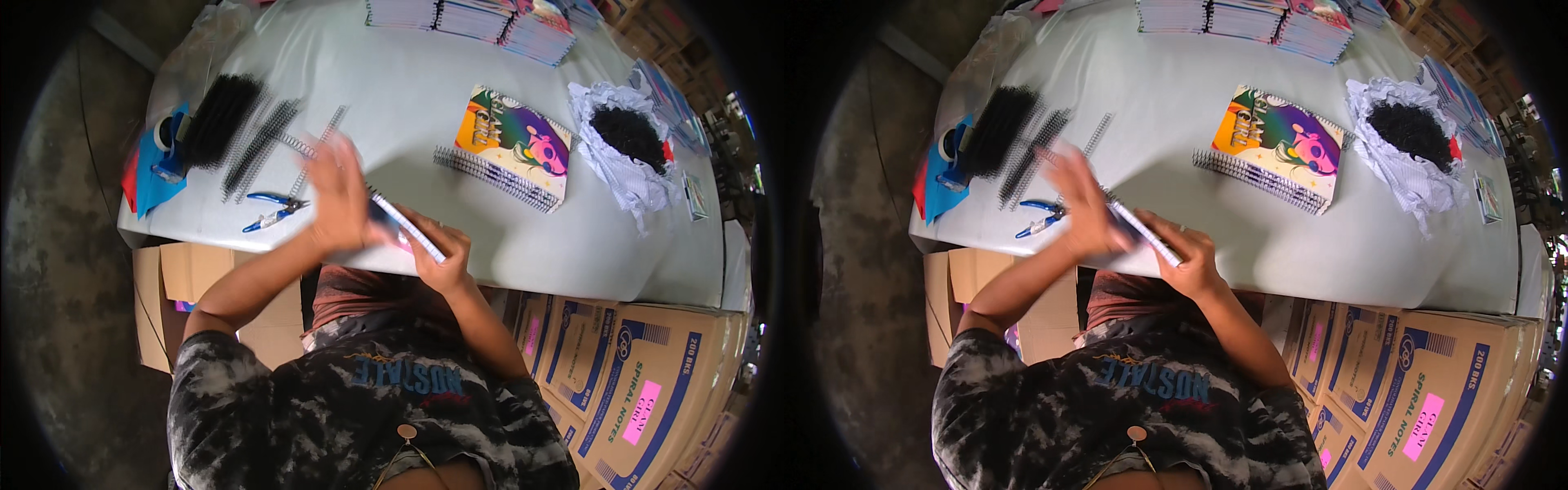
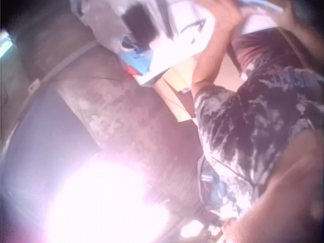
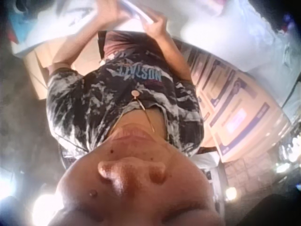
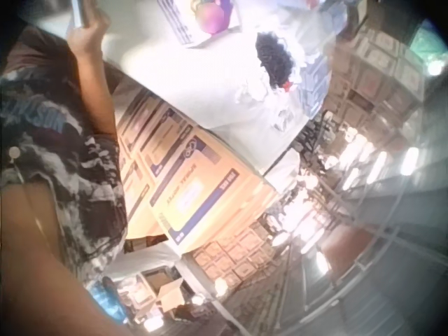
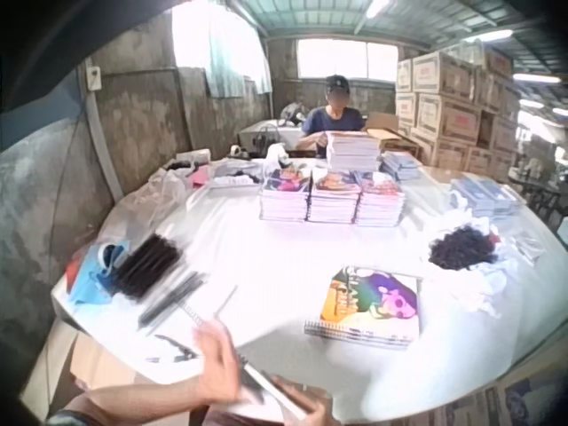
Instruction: The person assembles spiral-bound notebooks by inserting metal coils into pre-punched holes. They repeatedly pick up a notebook, align a coil, and press it into place, then place the finished notebook into a cardboard box.
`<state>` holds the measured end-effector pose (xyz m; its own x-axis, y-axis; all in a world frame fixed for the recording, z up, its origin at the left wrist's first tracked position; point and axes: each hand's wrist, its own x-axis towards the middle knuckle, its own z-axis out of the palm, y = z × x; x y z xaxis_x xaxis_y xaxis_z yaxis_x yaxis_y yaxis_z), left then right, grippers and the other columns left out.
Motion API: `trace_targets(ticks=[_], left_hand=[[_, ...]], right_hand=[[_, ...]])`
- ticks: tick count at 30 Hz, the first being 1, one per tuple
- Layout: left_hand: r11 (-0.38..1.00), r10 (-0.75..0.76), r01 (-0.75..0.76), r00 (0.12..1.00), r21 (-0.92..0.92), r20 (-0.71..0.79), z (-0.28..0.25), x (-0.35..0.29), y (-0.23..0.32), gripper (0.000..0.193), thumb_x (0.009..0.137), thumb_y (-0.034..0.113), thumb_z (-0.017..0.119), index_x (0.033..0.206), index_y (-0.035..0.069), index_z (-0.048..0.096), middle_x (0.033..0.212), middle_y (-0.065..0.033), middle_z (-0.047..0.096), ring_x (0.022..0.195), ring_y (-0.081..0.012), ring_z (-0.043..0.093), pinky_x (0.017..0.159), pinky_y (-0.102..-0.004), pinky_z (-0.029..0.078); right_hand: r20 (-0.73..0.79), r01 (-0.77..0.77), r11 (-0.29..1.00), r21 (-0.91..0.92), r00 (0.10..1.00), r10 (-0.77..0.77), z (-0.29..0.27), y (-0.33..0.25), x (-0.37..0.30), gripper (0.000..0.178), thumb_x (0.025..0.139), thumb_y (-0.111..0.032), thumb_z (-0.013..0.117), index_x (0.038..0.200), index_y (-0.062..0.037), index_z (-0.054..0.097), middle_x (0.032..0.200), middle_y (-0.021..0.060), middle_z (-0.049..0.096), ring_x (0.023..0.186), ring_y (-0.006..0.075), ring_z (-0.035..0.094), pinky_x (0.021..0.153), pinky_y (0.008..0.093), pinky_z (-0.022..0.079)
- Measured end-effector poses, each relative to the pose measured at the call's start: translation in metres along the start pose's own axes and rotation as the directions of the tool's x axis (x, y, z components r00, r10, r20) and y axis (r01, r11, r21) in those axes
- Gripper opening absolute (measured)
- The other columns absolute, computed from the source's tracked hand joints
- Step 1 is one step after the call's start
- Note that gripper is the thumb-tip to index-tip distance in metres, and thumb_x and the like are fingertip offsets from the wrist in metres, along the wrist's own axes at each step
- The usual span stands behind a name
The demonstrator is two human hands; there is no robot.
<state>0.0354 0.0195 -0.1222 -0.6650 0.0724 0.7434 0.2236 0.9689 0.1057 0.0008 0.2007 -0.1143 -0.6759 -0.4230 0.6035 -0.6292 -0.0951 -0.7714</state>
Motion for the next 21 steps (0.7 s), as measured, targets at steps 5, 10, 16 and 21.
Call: trace_targets(ticks=[5, 10, 16, 21], left_hand=[[0.950, 0.313, -0.313, 0.949, 0.004, -0.033, -0.012, 0.009, -0.003, 0.111, 0.065, 0.083, 0.035, 0.134, -0.003, 0.024, 0.130, -0.0412, 0.017, 0.123, -0.0559, 0.019, 0.095, -0.0687, 0.006], [0.925, 0.264, -0.217, 0.957, -0.311, 0.118, 0.013, -0.012, 0.010, 0.119, 0.061, 0.082, 0.045, 0.135, -0.008, 0.020, 0.140, -0.0351, 0.003, 0.129, -0.0521, 0.003, 0.099, -0.0631, -0.003], [0.948, 0.318, -0.318, 0.944, 0.007, -0.086, -0.021, 0.025, 0.011, 0.102, 0.061, 0.083, 0.040, 0.127, 0.005, 0.043, 0.129, -0.0346, 0.029, 0.117, -0.0513, 0.030, 0.092, -0.0630, 0.019], [0.810, 0.564, -0.550, 0.826, -0.204, 0.013, -0.005, -0.007, 0.024, 0.113, 0.063, 0.081, 0.041, 0.126, -0.012, 0.032, 0.130, -0.0350, 0.027, 0.120, -0.0473, 0.031, 0.089, -0.0672, 0.023]], right_hand=[[0.043, 0.096, 0.992, -0.080, 0.995, -0.092, -0.002, 0.002, 0.000, 0.043, 0.069, 0.009, 0.058, 0.110, -0.0038, 0.060, 0.105, 0.0116, 0.063, 0.090, 0.0256, 0.064, 0.075, 0.0323, 0.052], [-0.025, 0.063, 0.998, -0.022, 0.998, -0.063, 0.001, 0.009, 0.004, 0.040, 0.071, 0.009, 0.058, 0.110, -0.0012, 0.059, 0.105, 0.0117, 0.063, 0.089, 0.0261, 0.064, 0.075, 0.0329, 0.051], [0.059, 0.078, 0.997, 0.023, 0.995, -0.079, 0.007, -0.001, 0.006, 0.038, 0.073, 0.005, 0.060, 0.110, -0.0017, 0.059, 0.103, 0.0139, 0.063, 0.088, 0.0273, 0.064, 0.074, 0.0327, 0.051], [-0.007, 0.062, 0.998, 0.011, 0.998, -0.062, 0.004, 0.011, 0.007, 0.045, 0.070, 0.004, 0.060, 0.114, -0.0023, 0.057, 0.105, 0.0148, 0.062, 0.090, 0.0286, 0.063, 0.076, 0.0344, 0.051]])
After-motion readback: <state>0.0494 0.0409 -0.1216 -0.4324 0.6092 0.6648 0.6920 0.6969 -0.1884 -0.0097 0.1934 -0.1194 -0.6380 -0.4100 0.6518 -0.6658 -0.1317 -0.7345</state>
